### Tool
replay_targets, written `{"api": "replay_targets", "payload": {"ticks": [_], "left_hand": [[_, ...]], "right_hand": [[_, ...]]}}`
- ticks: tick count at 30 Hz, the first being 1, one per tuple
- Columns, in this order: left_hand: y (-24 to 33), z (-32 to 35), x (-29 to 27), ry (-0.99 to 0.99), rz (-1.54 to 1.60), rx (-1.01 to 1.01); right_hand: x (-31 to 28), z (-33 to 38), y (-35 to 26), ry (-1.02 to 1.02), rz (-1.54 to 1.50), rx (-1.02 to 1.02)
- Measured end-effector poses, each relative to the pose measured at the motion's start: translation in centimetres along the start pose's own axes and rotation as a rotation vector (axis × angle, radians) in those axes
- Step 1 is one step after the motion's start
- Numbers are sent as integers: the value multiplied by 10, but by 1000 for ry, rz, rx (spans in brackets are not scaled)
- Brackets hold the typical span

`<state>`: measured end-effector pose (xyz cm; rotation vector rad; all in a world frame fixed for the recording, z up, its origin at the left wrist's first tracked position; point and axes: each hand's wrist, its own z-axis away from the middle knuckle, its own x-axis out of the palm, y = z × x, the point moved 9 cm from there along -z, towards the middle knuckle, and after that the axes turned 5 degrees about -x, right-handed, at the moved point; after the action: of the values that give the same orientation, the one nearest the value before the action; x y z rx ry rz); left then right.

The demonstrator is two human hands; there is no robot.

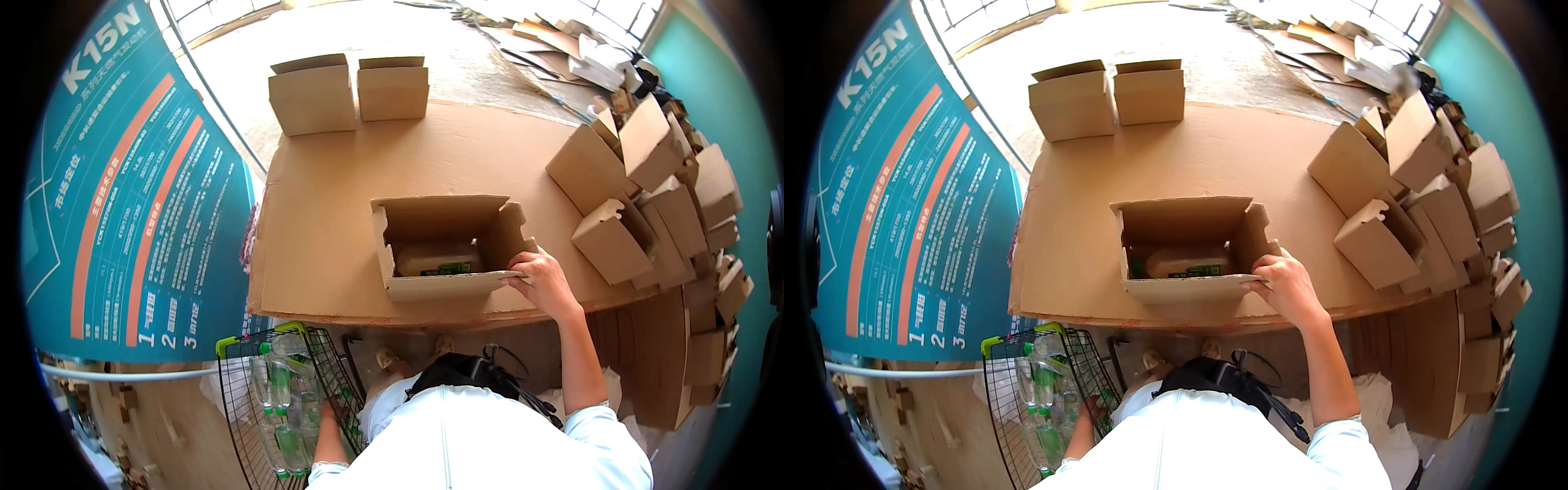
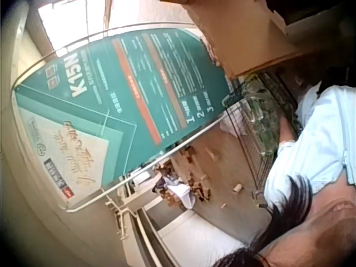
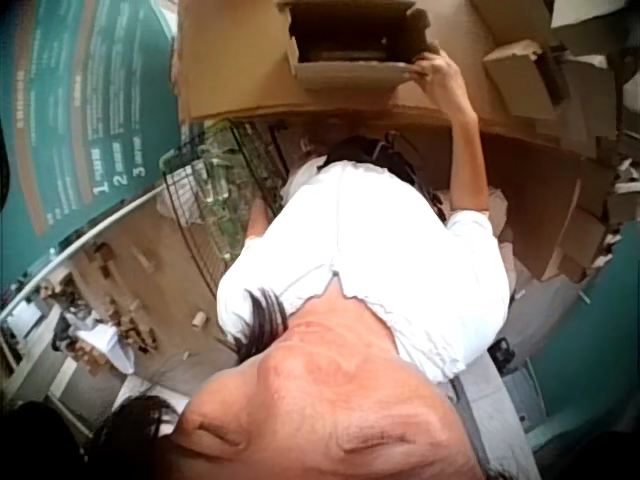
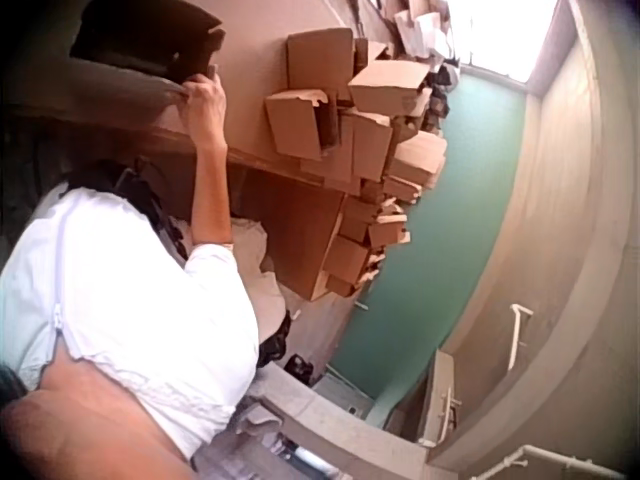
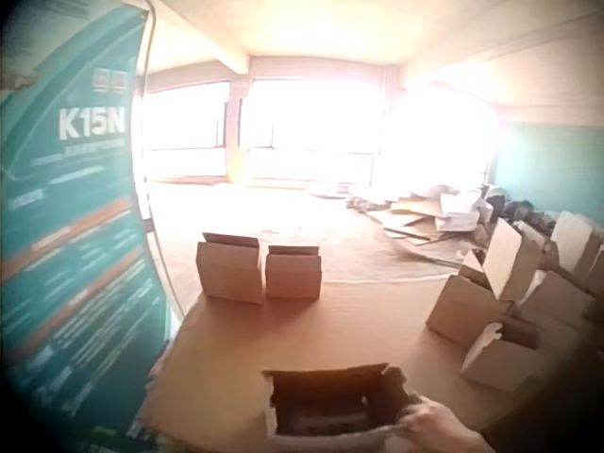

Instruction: The person places empty green plastic bottles into cardboard boxes and closes the box flaps.

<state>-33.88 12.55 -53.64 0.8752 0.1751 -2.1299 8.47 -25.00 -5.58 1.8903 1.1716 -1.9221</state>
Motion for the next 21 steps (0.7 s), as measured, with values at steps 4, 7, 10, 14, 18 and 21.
{"api": "replay_targets", "payload": {"ticks": [4,7,10,14,18,21], "left_hand": [[-1,-8,1,22,-268,-36],[9,-22,13,6,-361,-26],[0,-20,28,58,-186,-68],[-6,8,4,342,-222,-66],[9,47,-51,403,-158,-261],[-39,55,-49,846,138,-269]], "right_hand": [[-1,8,-6,5,33,64],[3,12,1,-8,56,111],[-1,11,-2,1,56,89],[0,11,-1,3,57,82],[2,10,5,-9,48,52],[0,4,-1,-13,32,11]]}}
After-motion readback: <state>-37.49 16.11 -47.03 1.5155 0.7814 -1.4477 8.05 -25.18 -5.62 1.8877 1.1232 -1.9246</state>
